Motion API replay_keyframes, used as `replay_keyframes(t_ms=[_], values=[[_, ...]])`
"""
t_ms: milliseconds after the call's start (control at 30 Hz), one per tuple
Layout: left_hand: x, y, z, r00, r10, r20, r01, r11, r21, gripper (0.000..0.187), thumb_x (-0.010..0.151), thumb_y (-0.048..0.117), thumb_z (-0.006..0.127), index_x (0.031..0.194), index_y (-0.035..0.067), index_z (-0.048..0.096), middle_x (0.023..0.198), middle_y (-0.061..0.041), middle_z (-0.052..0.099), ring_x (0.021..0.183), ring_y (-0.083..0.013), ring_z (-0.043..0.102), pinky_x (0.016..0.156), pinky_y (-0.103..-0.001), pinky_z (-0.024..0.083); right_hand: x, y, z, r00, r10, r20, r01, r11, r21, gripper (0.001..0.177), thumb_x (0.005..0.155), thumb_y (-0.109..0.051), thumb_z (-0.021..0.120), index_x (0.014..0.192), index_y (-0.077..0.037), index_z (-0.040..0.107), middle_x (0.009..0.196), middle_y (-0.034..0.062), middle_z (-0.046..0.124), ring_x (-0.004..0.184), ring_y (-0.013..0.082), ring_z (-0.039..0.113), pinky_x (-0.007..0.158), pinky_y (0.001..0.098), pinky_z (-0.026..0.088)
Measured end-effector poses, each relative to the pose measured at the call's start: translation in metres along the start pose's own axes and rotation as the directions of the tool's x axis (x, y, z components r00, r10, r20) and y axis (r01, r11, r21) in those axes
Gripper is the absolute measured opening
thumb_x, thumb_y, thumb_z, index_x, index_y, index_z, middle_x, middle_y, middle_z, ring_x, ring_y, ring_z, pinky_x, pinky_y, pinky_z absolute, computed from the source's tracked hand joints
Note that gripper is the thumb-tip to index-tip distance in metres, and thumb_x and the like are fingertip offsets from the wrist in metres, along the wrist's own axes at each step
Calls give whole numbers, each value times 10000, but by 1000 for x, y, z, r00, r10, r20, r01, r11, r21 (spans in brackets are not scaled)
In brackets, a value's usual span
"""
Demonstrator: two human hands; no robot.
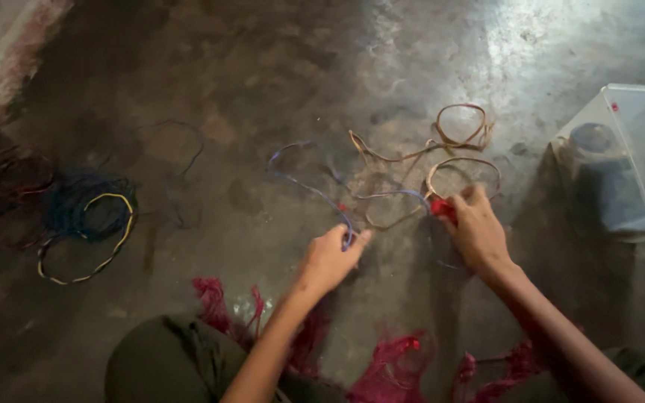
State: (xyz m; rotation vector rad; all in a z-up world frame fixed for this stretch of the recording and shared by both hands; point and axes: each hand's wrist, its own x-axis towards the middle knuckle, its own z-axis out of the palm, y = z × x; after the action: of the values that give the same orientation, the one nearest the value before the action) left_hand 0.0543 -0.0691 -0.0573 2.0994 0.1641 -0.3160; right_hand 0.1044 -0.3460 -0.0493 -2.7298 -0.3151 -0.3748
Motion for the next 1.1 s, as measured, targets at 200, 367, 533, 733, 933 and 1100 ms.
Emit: replay_keyframes(t_ms=[200, 367, 533, 733, 933, 1100], values=[[-5, -30, -10, 987, 106, 118, 25, 629, -777, 339, 1034, 329, 524, 1172, 57, 671, 778, 7, 637, 541, -66, 431, 457, -242, 310, -39, -32, -14, 959, 271, -79, -217, 888, 405, 308, 927, -260, 719, 1163, -68, 671, 1029, 151, 601, 834, 294, 638, 727, 403, 543], [-55, 12, 11, 986, 116, 121, 88, 255, -963, 271, 999, 184, 587, 1227, 48, 639, 889, 3, 659, 746, -80, 631, 581, -224, 476, -79, -118, -34, 790, 349, 504, -612, 387, 690, 381, 996, -395, 562, 1249, -135, 677, 978, 20, 737, 598, 113, 594, 483, 320, 423], [-106, 51, 19, 994, 108, -28, -48, 193, -980, 242, 1004, 147, 634, 1218, 35, 619, 960, -48, 709, 847, -110, 678, 762, -250, 539, -123, -162, -41, 983, 59, 172, -182, 299, 937, 476, 1124, -335, 571, 1521, -87, 483, 1235, 60, 669, 1030, 142, 639, 848, 327, 530], [-127, 75, 31, 987, 71, -146, -163, 412, -896, 233, 964, 161, 691, 1155, 27, 679, 1039, -89, 782, 928, -117, 698, 844, -247, 542, -150, -187, -71, 972, 222, 81, -222, 745, 629, 382, 996, -210, 545, 1340, -57, 476, 886, 255, 725, 850, 436, 709, 641, 473, 545], [-136, 71, 42, 938, -127, -321, -251, 389, -887, 186, 962, 176, 706, 1098, 49, 698, 1038, -76, 806, 835, -69, 604, 749, -226, 459, -165, -180, -104, 1000, 18, 15, -21, 984, 178, 125, 972, -201, 602, 1032, -95, 577, 803, 153, 716, 707, 414, 656, 624, 539, 483], [-135, 72, 49, 938, -102, -332, -272, 379, -885, 135, 959, 139, 713, 1046, 40, 684, 992, -80, 789, 820, -88, 650, 742, -238, 492, -173, -157, -119, 991, -109, -77, 119, 981, 151, 190, 886, -78, 578, 1075, -85, 601, 831, 109, 714, 746, 351, 668, 657, 471, 498]])
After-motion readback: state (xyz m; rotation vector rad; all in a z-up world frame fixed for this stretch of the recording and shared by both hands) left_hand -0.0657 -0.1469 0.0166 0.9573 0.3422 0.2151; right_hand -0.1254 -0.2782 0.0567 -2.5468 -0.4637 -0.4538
